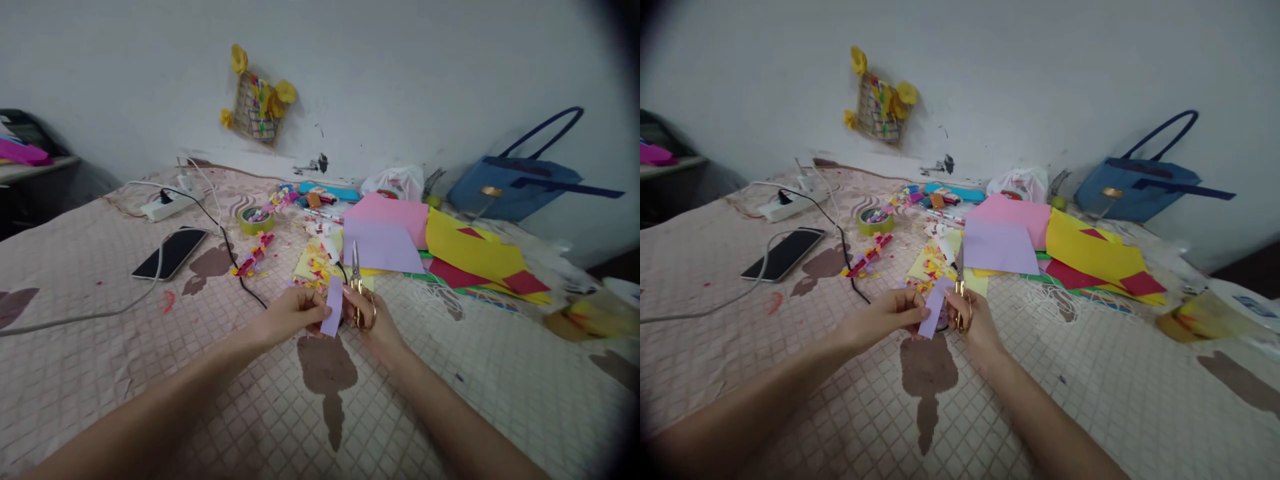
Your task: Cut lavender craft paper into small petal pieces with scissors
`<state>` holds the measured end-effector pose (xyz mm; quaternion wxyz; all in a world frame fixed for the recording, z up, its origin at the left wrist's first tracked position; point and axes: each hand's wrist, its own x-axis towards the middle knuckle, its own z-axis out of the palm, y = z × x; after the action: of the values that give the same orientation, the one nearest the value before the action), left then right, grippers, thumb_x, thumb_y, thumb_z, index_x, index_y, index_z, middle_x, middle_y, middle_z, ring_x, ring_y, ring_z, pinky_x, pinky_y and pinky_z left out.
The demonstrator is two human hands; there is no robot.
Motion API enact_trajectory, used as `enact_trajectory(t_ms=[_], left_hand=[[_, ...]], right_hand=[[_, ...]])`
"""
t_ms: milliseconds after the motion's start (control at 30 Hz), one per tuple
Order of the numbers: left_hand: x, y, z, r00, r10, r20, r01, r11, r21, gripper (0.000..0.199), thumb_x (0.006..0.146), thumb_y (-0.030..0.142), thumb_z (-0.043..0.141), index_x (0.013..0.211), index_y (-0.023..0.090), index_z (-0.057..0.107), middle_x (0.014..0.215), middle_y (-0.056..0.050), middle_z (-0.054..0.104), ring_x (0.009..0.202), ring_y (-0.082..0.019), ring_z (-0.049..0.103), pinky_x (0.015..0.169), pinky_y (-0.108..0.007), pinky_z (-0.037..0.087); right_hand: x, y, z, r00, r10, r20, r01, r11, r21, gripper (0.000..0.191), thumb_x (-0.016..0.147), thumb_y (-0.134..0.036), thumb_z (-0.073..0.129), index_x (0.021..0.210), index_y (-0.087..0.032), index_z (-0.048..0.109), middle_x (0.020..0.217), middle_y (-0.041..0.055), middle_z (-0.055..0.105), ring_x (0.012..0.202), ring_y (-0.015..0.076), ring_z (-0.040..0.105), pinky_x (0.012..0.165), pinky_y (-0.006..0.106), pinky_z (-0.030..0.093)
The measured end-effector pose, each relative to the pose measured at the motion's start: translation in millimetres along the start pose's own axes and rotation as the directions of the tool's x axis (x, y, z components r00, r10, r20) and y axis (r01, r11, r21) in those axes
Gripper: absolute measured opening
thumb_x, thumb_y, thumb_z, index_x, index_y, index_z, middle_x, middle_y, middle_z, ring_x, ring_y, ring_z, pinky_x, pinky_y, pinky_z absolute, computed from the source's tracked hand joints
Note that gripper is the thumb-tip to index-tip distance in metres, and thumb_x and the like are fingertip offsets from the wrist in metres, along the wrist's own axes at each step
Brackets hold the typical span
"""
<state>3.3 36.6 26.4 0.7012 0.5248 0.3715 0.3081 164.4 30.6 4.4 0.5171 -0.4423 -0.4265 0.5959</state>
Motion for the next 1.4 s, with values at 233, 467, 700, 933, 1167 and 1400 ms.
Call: enact_trajectory(t_ms=[233,467,700,933,1167,1400], left_hand=[[2.4,-7.6,-0.3,0.987,0.153,0.048,-0.155,0.987,0.03,0.022,0.081,0.029,0.052,0.098,0.016,0.049,0.072,0.0,0.057,0.063,-0.01,0.054,0.06,-0.023,0.045],[4.3,-14.8,-2.1,0.939,0.325,0.115,-0.344,0.906,0.246,0.017,0.078,0.013,0.052,0.095,0.014,0.055,0.085,-0.004,0.057,0.077,-0.012,0.053,0.069,-0.024,0.042],[10.1,-19.0,-2.6,0.984,0.178,-0.017,-0.176,0.98,0.095,0.019,0.071,0.027,0.064,0.077,0.011,0.056,0.075,-0.002,0.058,0.071,-0.011,0.055,0.07,-0.026,0.042],[10.8,-17.8,-4.3,0.986,0.079,-0.149,-0.083,0.996,-0.017,0.024,0.066,0.031,0.069,0.069,0.012,0.055,0.066,0.002,0.057,0.062,-0.008,0.054,0.065,-0.022,0.042],[9.7,-16.3,-4.3,0.994,0.009,-0.112,-0.017,0.998,-0.065,0.024,0.063,0.026,0.072,0.066,0.011,0.055,0.061,0.001,0.06,0.06,-0.008,0.057,0.065,-0.023,0.045],[10.6,-17.2,-4.0,0.988,0.023,-0.151,-0.043,0.99,-0.133,0.028,0.059,0.022,0.075,0.076,0.012,0.054,0.068,0.001,0.061,0.06,-0.008,0.057,0.063,-0.024,0.047]], right_hand=[[3.9,2.2,-6.3,0.992,-0.112,-0.049,0.113,0.994,0.003,0.03,0.075,-0.028,0.06,0.053,-0.018,0.043,0.047,-0.0058,0.039,0.045,0.008,0.035,0.046,0.024,0.026],[4.7,1.8,-8.4,0.991,-0.1,-0.087,0.103,0.994,0.029,0.026,0.076,-0.027,0.06,0.056,-0.019,0.044,0.048,-0.0065,0.038,0.044,0.0077,0.034,0.044,0.023,0.025],[-0.2,2.7,-3.7,0.995,-0.081,-0.067,0.084,0.995,0.048,0.026,0.075,-0.029,0.061,0.058,-0.018,0.045,0.049,-0.0066,0.039,0.045,0.0077,0.035,0.044,0.023,0.027],[-6.5,1.7,4.6,0.997,-0.067,-0.031,0.067,0.998,-0.018,0.03,0.077,-0.03,0.058,0.055,-0.019,0.042,0.046,-0.0061,0.038,0.044,0.0078,0.034,0.045,0.024,0.026],[-7.1,2.3,4.1,0.996,-0.087,-0.035,0.084,0.994,-0.067,0.029,0.077,-0.031,0.058,0.055,-0.019,0.043,0.045,-0.0053,0.04,0.043,0.0087,0.035,0.045,0.025,0.025],[-8.4,4.9,3.5,0.997,-0.08,-0.015,0.078,0.99,-0.115,0.035,0.081,-0.037,0.054,0.054,-0.019,0.042,0.047,-0.0047,0.04,0.043,0.0084,0.035,0.044,0.025,0.023]])
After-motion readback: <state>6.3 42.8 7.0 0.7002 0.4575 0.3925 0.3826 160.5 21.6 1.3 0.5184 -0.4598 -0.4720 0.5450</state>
